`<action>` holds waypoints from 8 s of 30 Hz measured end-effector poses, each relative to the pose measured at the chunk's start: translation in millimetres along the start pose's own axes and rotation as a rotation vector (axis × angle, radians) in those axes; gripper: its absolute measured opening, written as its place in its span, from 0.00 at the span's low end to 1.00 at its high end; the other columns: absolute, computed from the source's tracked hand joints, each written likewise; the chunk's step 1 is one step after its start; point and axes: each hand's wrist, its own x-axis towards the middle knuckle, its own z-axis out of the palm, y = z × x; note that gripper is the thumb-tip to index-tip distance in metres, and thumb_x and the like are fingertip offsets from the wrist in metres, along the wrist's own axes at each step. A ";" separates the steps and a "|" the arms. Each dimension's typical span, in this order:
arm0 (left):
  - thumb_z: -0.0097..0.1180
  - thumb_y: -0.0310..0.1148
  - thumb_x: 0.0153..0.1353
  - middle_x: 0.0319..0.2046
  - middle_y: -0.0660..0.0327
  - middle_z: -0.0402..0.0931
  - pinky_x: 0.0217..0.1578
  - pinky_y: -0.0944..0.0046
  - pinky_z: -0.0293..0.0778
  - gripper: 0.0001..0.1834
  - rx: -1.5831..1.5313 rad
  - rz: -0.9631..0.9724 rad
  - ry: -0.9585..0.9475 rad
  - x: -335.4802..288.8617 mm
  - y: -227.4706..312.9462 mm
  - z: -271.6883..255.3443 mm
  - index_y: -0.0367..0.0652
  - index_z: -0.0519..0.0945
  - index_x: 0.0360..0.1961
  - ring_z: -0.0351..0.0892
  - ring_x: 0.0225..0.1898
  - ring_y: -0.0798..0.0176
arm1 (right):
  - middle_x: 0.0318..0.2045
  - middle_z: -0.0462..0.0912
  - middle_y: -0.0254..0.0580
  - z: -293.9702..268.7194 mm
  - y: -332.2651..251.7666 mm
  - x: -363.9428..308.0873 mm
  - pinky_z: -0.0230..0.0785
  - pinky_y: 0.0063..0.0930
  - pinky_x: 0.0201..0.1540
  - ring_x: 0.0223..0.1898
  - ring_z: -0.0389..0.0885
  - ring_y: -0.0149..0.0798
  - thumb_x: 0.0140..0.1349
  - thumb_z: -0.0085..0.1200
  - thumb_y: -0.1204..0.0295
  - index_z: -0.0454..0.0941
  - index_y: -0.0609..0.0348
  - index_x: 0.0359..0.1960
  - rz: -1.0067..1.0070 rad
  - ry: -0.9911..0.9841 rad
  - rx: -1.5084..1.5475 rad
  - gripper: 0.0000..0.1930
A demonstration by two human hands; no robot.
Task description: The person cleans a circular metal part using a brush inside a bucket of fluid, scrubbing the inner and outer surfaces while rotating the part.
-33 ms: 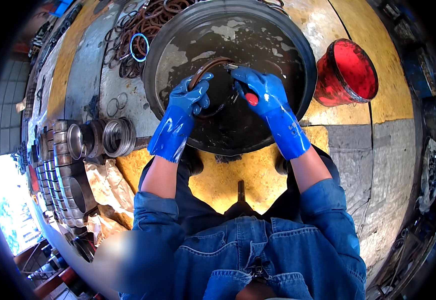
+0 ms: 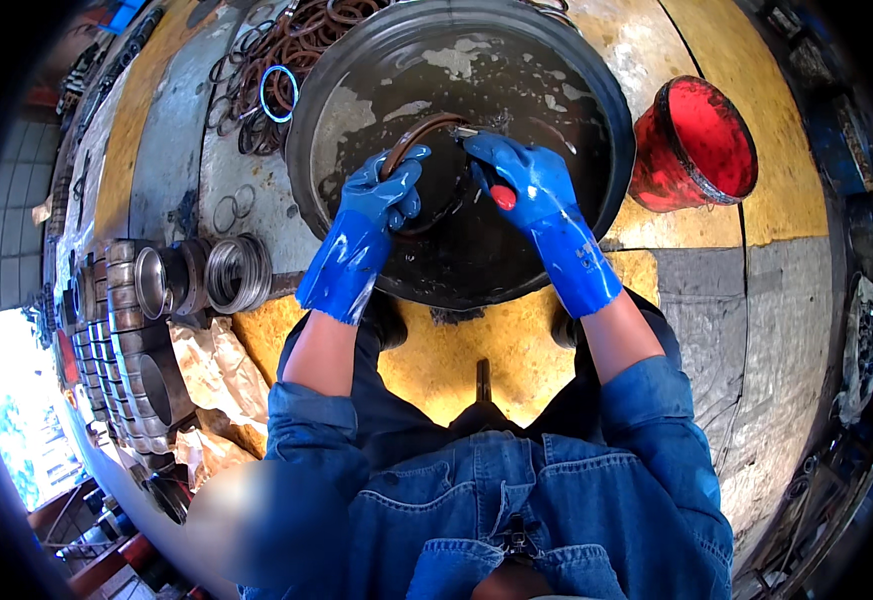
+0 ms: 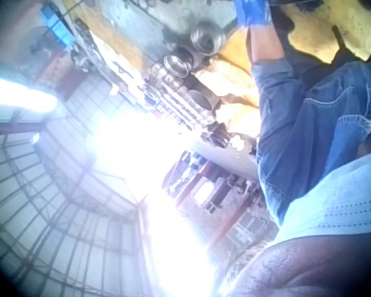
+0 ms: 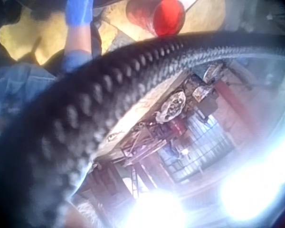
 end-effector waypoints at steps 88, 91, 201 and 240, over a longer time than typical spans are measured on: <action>0.55 0.37 0.73 0.20 0.72 0.65 0.22 0.72 0.57 0.25 -0.467 -0.261 -0.084 7.9 -26.4 -36.5 0.40 0.71 0.68 0.58 0.15 0.77 | 0.37 0.90 0.41 17.0 42.3 -8.6 0.79 0.28 0.45 0.38 0.88 0.34 0.64 0.62 0.65 0.87 0.54 0.49 0.718 -0.031 0.498 0.14; 0.54 0.36 0.73 0.19 0.72 0.65 0.21 0.71 0.57 0.25 -0.423 -0.242 -0.115 9.8 -23.5 -30.5 0.40 0.72 0.67 0.58 0.15 0.76 | 0.39 0.89 0.41 8.5 12.1 5.9 0.79 0.27 0.49 0.41 0.87 0.34 0.66 0.61 0.67 0.86 0.55 0.50 0.408 0.069 0.668 0.13; 0.62 0.38 0.62 0.51 0.58 0.84 0.51 0.49 0.79 0.15 1.859 0.553 -0.381 160.4 -13.3 203.8 0.55 0.84 0.51 0.84 0.54 0.53 | 0.39 0.86 0.36 -127.9 36.5 -2.7 0.74 0.25 0.43 0.37 0.82 0.29 0.66 0.62 0.67 0.85 0.63 0.47 0.714 0.762 0.917 0.14; 0.65 0.29 0.64 0.34 0.62 0.83 0.40 0.64 0.77 0.09 0.061 -0.158 0.003 -5.4 -30.3 -37.9 0.38 0.84 0.44 0.81 0.34 0.65 | 0.40 0.88 0.38 -30.0 -52.7 -8.1 0.77 0.27 0.48 0.40 0.84 0.30 0.65 0.63 0.70 0.85 0.64 0.47 0.534 -0.061 1.087 0.13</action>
